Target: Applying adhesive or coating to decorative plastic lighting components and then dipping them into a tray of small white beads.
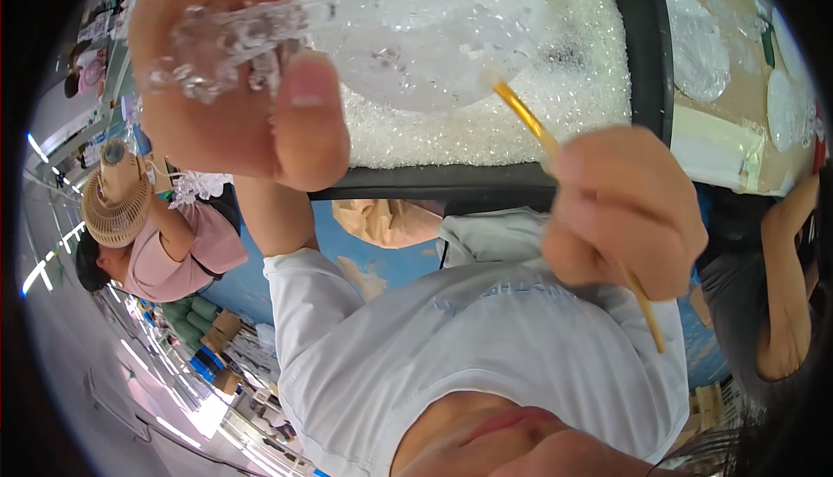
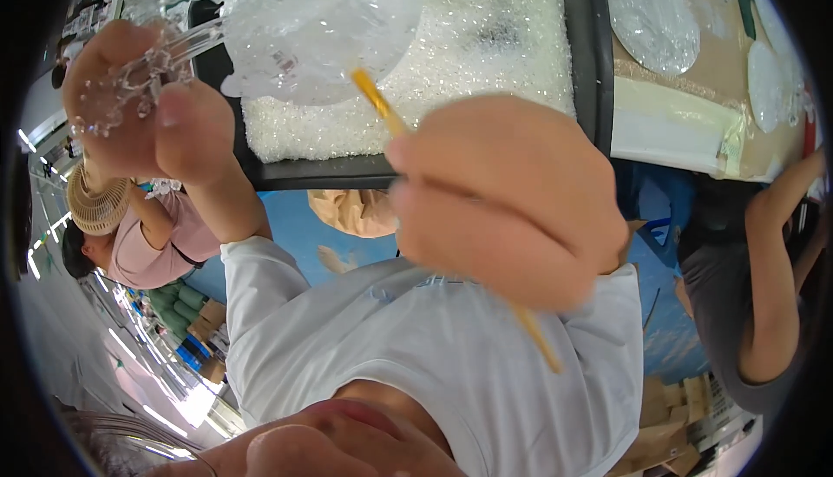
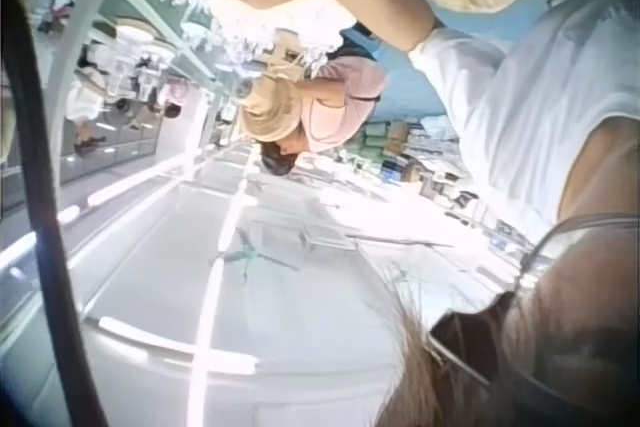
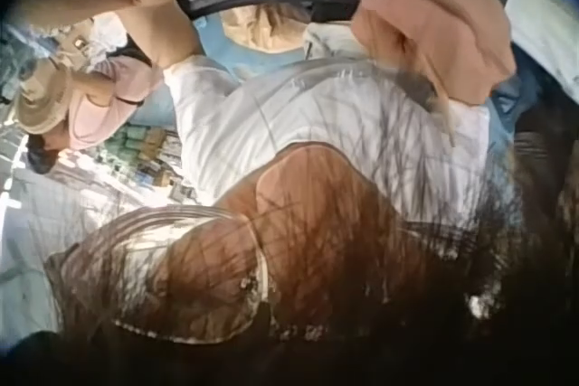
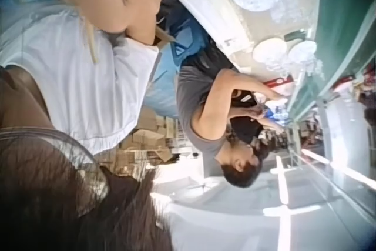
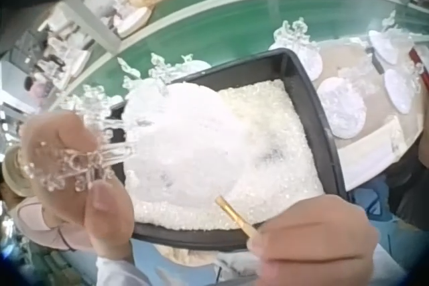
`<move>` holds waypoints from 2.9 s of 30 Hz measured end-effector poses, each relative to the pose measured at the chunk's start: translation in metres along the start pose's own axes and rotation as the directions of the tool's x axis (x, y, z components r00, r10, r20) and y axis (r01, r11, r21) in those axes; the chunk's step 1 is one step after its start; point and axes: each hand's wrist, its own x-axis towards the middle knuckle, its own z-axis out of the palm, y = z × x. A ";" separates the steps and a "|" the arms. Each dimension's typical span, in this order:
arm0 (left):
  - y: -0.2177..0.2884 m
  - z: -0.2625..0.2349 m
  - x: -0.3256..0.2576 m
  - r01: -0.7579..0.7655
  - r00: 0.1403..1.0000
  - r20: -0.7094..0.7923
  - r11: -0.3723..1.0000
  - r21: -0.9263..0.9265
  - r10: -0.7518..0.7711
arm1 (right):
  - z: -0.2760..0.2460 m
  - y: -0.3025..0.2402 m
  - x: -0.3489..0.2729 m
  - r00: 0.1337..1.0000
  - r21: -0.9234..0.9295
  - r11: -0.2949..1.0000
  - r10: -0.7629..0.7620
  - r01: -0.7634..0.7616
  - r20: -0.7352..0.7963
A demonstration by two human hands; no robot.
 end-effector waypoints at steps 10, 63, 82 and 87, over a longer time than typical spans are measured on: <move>-0.008 -0.003 0.014 -0.517 0.828 0.240 0.856 -0.022 0.506 | -0.032 -0.011 0.051 0.846 0.192 0.919 0.216 -0.345 0.487; 0.022 0.002 -0.004 -0.154 0.980 0.151 0.976 0.153 0.131 | 0.005 0.012 0.037 0.986 -0.029 0.994 0.108 -0.105 0.125; 0.034 -0.015 0.000 0.017 0.956 0.288 0.989 0.146 -0.059 | 0.010 0.001 0.037 0.994 -0.094 0.993 0.073 -0.065 0.079; 0.020 -0.006 -0.006 0.010 0.980 0.199 0.997 0.074 -0.025 | 0.008 0.008 0.035 0.995 -0.050 0.999 0.017 -0.012 0.098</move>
